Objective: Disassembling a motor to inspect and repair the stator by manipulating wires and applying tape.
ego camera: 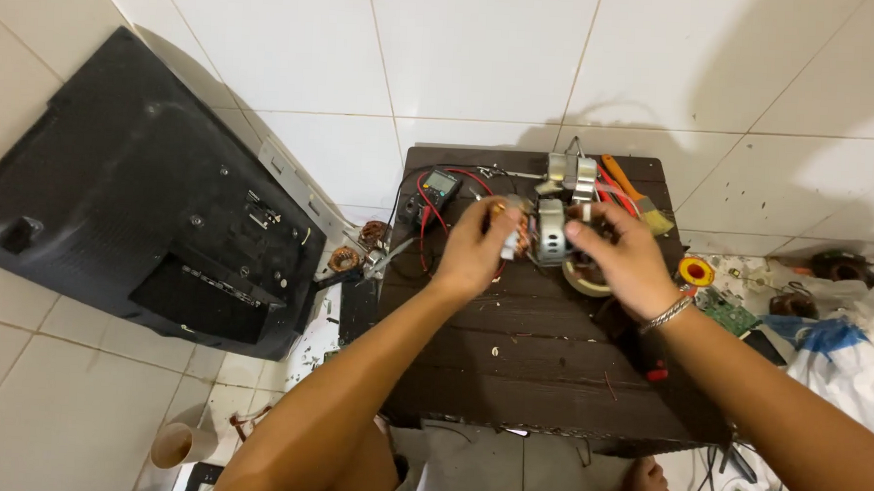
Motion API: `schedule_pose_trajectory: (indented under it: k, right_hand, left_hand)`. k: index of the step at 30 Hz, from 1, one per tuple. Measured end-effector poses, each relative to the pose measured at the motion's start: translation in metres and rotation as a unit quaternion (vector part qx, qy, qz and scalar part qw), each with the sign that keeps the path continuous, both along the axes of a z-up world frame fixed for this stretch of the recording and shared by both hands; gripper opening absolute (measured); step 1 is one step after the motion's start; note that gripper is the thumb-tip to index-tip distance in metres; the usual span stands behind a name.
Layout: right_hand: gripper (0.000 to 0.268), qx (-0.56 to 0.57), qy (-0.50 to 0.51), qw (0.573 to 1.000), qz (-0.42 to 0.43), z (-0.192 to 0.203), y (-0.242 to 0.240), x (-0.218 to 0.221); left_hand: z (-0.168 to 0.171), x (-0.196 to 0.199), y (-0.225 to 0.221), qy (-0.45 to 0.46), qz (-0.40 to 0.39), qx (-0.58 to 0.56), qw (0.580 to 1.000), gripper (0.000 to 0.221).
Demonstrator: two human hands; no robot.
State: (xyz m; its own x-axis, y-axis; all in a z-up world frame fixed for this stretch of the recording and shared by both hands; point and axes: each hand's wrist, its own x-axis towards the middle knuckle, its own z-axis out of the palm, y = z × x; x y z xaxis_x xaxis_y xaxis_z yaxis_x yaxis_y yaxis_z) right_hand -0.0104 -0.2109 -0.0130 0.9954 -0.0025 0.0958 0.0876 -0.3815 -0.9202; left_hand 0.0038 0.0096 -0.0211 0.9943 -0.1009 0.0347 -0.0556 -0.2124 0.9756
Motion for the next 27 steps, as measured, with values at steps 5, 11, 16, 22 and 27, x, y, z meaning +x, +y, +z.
schedule_pose_trajectory:
  k: [5, 11, 16, 22, 27]
  right_hand:
    - [0.053, -0.057, -0.037, 0.995, -0.075, 0.005, -0.017, 0.01]
    - [0.063, -0.106, -0.066, 0.983, -0.138, 0.016, -0.05, 0.035]
    - [0.069, -0.218, -0.022, 0.966, -0.139, 0.002, -0.05, 0.064]
    - [0.065, -0.376, -0.115, 0.904, -0.169, -0.025, -0.076, 0.113]
    - [0.065, -0.395, -0.059, 0.89, -0.218, -0.045, -0.084, 0.141]
  left_hand:
    - [-0.006, 0.02, 0.014, 0.058, 0.041, -0.261, 0.963, 0.067]
    - [-0.011, 0.018, 0.043, 0.196, 0.034, -0.477, 0.856, 0.07]
    - [-0.038, 0.03, 0.047, 0.267, 0.051, -0.482, 0.833, 0.062]
    - [-0.026, 0.019, 0.045, 0.256, 0.037, -0.407, 0.876, 0.085]
    - [-0.031, 0.021, 0.039, 0.231, 0.019, -0.385, 0.893, 0.069]
